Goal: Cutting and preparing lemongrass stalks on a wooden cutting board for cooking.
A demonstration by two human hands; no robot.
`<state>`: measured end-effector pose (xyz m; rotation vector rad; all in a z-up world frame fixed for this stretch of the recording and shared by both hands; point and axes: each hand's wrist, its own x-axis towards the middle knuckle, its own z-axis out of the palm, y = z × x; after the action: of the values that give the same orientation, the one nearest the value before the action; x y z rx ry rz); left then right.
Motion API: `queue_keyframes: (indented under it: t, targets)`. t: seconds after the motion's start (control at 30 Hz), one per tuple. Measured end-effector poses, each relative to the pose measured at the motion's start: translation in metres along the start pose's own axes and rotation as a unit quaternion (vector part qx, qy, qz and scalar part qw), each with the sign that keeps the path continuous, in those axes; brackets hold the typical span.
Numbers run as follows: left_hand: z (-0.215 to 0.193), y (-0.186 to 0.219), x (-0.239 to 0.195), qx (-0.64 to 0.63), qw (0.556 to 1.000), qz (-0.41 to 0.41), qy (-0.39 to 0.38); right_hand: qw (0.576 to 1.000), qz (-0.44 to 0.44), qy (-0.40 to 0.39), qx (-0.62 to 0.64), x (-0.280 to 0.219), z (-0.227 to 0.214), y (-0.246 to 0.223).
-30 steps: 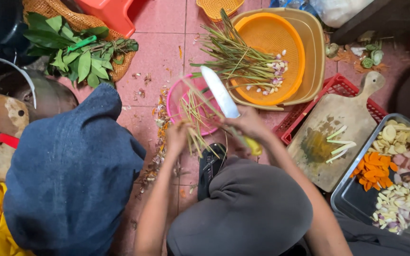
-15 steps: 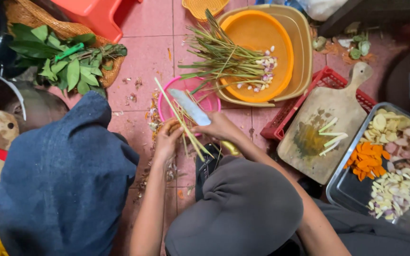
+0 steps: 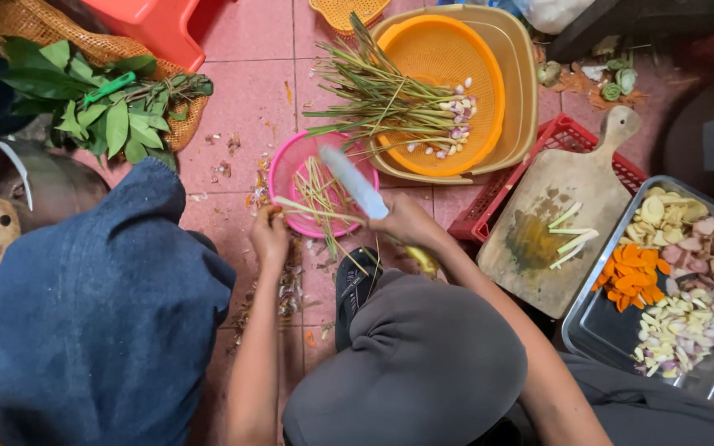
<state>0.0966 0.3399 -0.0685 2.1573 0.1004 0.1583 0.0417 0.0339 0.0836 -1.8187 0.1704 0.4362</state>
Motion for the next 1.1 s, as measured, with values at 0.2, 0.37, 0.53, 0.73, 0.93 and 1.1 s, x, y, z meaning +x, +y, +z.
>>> queue_keyframes:
  t: [0.2, 0.37, 0.53, 0.73, 0.93, 1.1]
  targets:
    - [0.011, 0.004, 0.015, 0.014, 0.999, 0.010, 0.048, 0.986, 0.085, -0.007, -0.143, -0.027, -0.039, -0.013]
    - [0.020, -0.036, 0.028, 0.058, 0.997, 0.002, 0.058, 0.993, 0.119, 0.014, -0.020, -0.042, -0.084, 0.001]
    - [0.033, -0.049, 0.022, 0.114, 0.991, 0.028, -0.058, 0.986, 0.164, -0.004, -0.027, -0.021, -0.056, 0.018]
    - [-0.007, 0.019, 0.009, 0.024, 0.999, 0.049, 0.000, 0.992, 0.109, 0.025, -0.051, 0.001, 0.007, -0.011]
    - [0.016, 0.173, 0.052, 0.042, 0.956, 0.282, 0.073, 0.991, 0.077, 0.082, 0.075, -0.067, -0.028, 0.003]
    - [0.219, 0.192, 0.106, 0.052, 0.874, 0.460, -0.146, 0.923, 0.146, 0.246, 0.257, -0.181, -0.059, 0.061]
